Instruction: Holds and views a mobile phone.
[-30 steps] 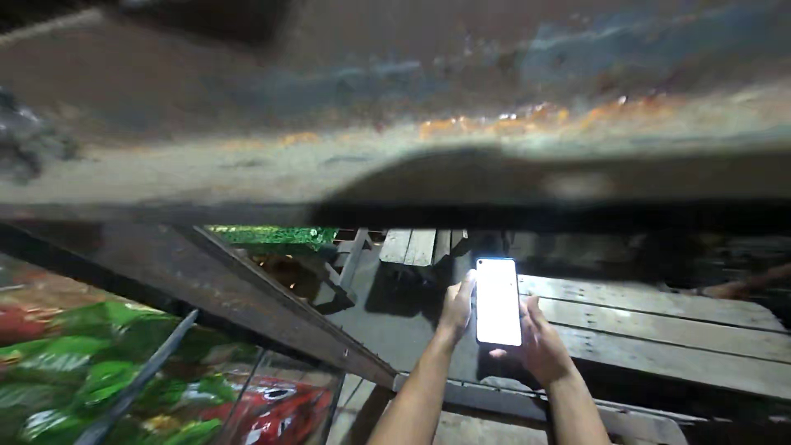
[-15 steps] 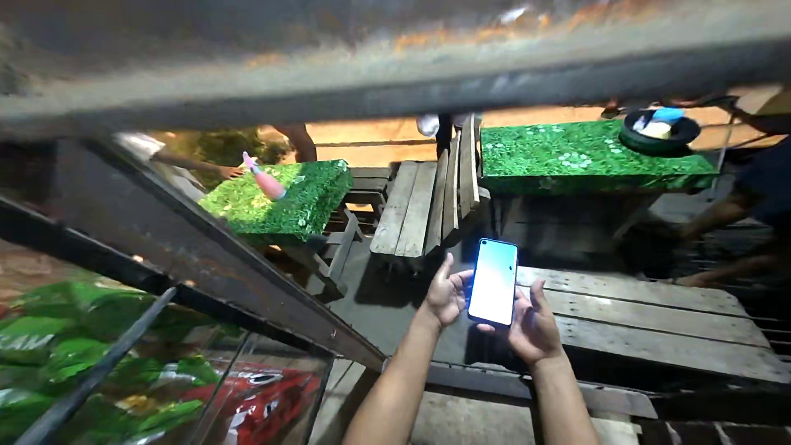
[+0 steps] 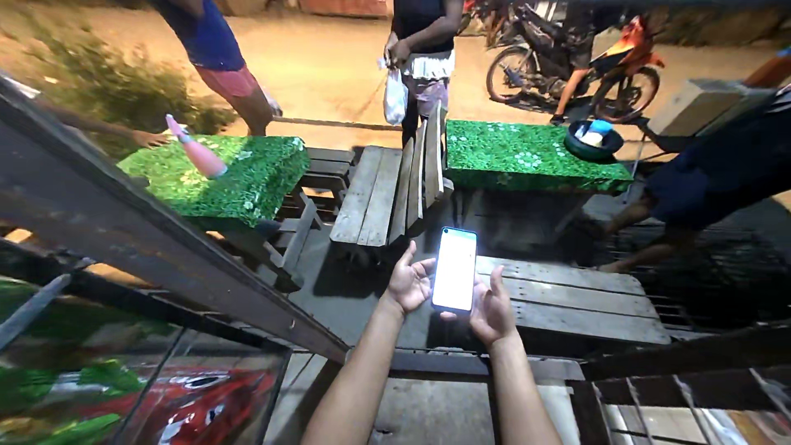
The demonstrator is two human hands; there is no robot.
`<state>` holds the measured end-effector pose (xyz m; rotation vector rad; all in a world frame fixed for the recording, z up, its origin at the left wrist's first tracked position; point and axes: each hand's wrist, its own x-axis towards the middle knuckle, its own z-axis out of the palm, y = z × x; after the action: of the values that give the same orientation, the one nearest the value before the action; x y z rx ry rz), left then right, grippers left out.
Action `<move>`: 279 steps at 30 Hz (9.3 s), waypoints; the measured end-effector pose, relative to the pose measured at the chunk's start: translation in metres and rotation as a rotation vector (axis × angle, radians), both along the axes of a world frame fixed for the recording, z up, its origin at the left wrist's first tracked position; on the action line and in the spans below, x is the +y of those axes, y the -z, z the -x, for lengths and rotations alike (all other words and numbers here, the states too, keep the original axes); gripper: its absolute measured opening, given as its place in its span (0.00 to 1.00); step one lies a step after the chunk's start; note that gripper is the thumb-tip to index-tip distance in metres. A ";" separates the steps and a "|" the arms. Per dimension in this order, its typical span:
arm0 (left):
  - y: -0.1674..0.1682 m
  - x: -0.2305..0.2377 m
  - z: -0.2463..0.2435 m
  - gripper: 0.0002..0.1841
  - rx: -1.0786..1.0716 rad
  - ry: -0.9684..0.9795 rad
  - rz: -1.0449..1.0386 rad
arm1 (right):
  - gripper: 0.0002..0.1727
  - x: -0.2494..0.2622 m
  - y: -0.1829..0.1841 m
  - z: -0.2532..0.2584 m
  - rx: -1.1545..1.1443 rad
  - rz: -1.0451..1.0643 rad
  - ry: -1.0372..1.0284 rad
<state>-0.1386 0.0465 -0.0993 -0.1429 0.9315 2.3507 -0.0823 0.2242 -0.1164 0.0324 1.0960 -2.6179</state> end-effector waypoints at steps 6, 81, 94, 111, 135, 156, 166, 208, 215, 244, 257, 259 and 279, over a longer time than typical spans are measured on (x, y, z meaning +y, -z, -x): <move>0.001 0.001 0.001 0.47 0.017 -0.005 0.046 | 0.47 -0.002 -0.005 0.000 -0.051 -0.061 0.040; 0.004 0.002 0.005 0.40 0.062 0.106 0.241 | 0.50 -0.002 -0.003 0.003 -0.117 -0.003 0.054; 0.006 0.003 0.003 0.40 0.116 0.155 0.231 | 0.49 -0.004 -0.006 0.002 -0.120 -0.057 0.071; 0.006 0.004 0.001 0.42 0.201 0.213 0.306 | 0.48 -0.005 -0.004 0.003 -0.111 -0.132 0.057; 0.005 0.005 0.002 0.40 0.211 0.193 0.278 | 0.49 -0.007 -0.006 0.004 -0.149 -0.204 0.075; 0.006 0.005 0.001 0.40 0.181 0.189 0.336 | 0.45 -0.012 -0.008 0.003 -0.213 -0.211 0.109; 0.005 0.005 0.001 0.40 0.189 0.179 0.368 | 0.44 -0.013 -0.011 0.002 -0.229 -0.215 0.131; -0.001 0.002 0.002 0.24 0.081 0.179 0.531 | 0.48 -0.004 -0.008 0.002 -0.334 -0.089 0.057; 0.003 0.001 0.004 0.25 0.079 0.176 0.533 | 0.49 -0.003 -0.004 0.003 -0.303 -0.112 0.027; 0.005 0.004 0.003 0.24 0.119 0.152 0.542 | 0.49 -0.003 -0.005 0.003 -0.272 -0.101 0.027; 0.004 0.005 0.002 0.22 0.115 0.128 0.543 | 0.49 -0.003 -0.004 0.002 -0.251 -0.095 0.032; 0.003 0.005 0.002 0.22 0.112 0.124 0.555 | 0.49 -0.003 -0.003 0.003 -0.252 -0.094 0.035; 0.006 0.006 0.004 0.21 0.104 0.096 0.570 | 0.50 -0.003 -0.002 0.003 -0.250 -0.050 0.031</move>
<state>-0.1421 0.0528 -0.1052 -0.1963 1.6027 1.9618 -0.0857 0.2213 -0.1141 0.3793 1.0789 -2.5270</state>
